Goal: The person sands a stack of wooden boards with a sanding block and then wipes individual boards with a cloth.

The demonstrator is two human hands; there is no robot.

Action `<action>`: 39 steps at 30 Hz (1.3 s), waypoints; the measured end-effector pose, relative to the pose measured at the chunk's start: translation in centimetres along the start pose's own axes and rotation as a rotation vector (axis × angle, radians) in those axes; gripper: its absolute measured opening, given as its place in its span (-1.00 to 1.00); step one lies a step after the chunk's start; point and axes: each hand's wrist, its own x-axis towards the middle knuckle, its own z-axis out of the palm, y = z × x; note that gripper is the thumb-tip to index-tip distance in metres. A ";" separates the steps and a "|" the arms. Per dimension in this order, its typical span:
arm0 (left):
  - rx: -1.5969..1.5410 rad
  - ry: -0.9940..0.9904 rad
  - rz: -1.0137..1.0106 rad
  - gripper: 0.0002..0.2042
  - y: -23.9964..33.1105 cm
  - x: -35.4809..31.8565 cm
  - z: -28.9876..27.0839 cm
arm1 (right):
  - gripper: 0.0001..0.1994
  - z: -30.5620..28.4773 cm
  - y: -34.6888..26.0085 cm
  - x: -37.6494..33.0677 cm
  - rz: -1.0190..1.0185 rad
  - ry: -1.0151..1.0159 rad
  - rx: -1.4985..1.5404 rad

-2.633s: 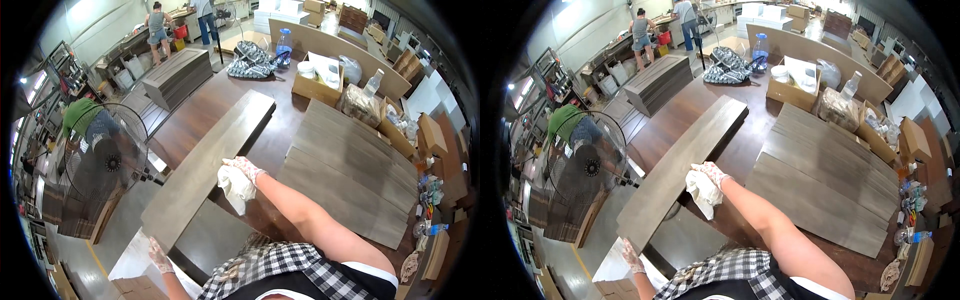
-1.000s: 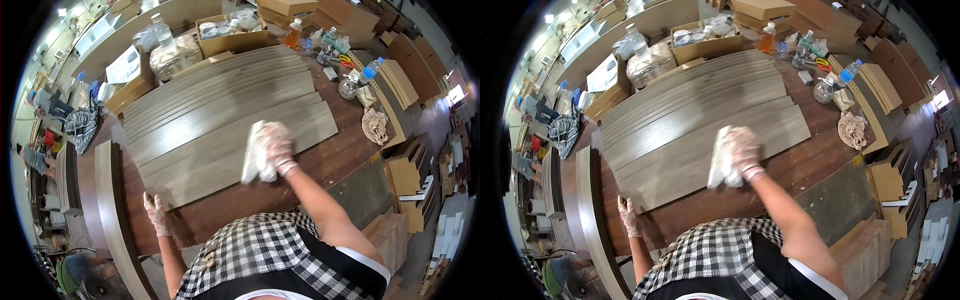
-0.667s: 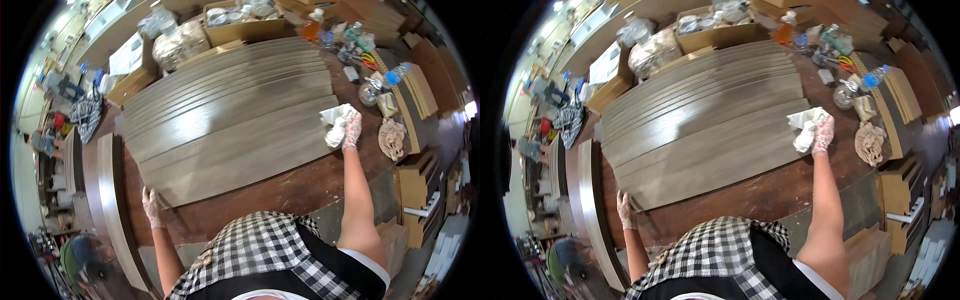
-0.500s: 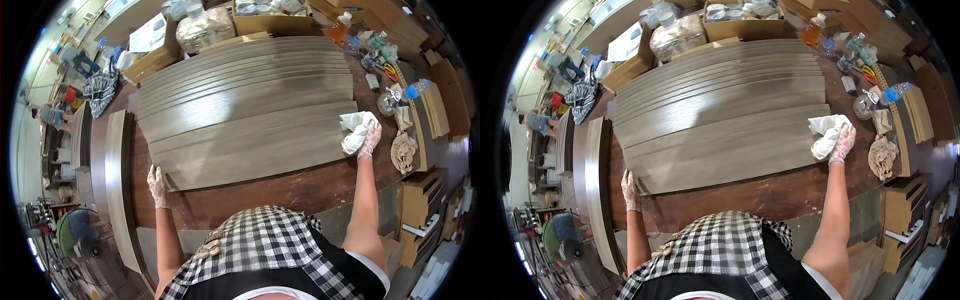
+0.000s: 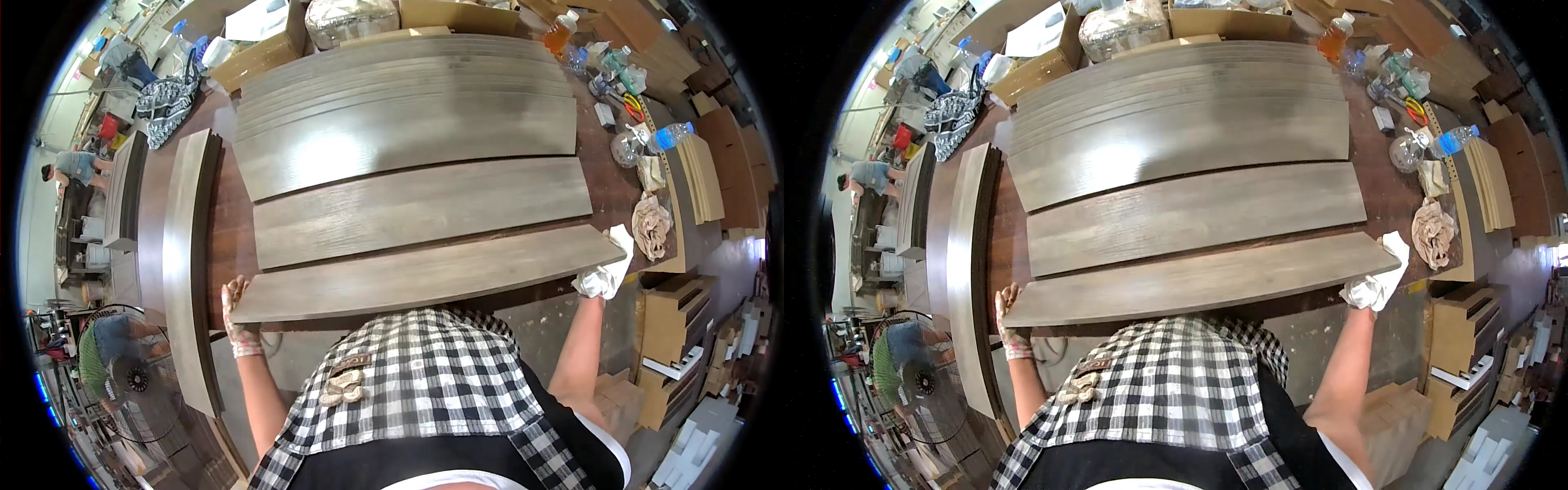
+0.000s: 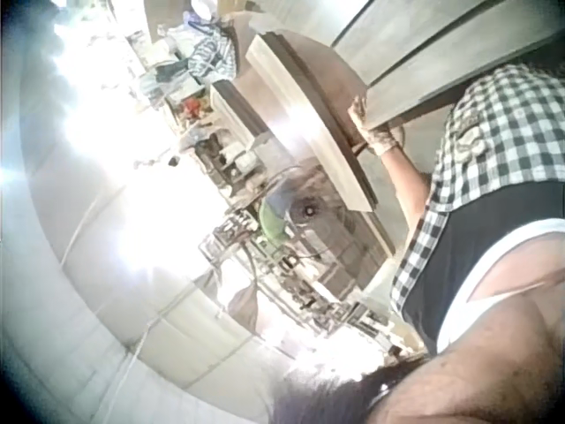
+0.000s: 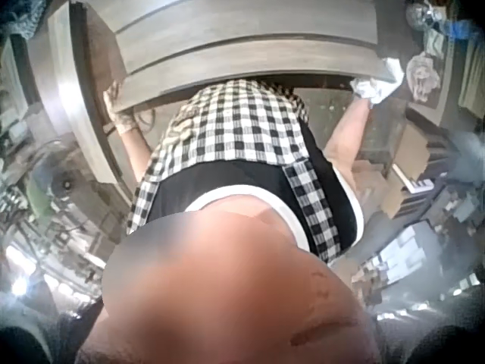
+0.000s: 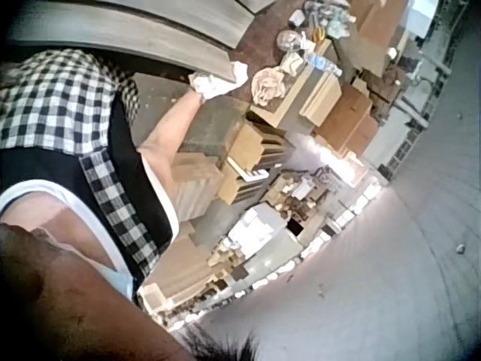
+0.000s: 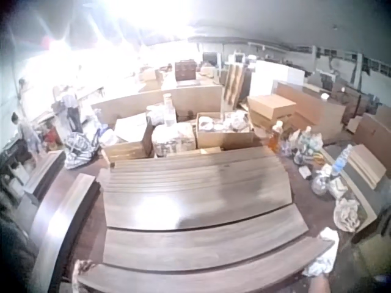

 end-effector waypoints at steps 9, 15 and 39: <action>0.788 -0.370 -0.264 -0.49 3.5 -2.0 -0.9 | -0.75 -5.6 -3.2 1.2 -0.623 -0.055 -1.510; 0.803 -0.253 -0.177 -0.78 1.1 -1.3 -0.7 | -0.72 -5.9 -5.0 2.8 -0.533 -0.171 -1.332; 0.940 -0.188 -0.186 -0.75 1.4 -2.3 0.8 | -0.70 12.1 8.7 -24.8 -1.087 -1.668 -0.859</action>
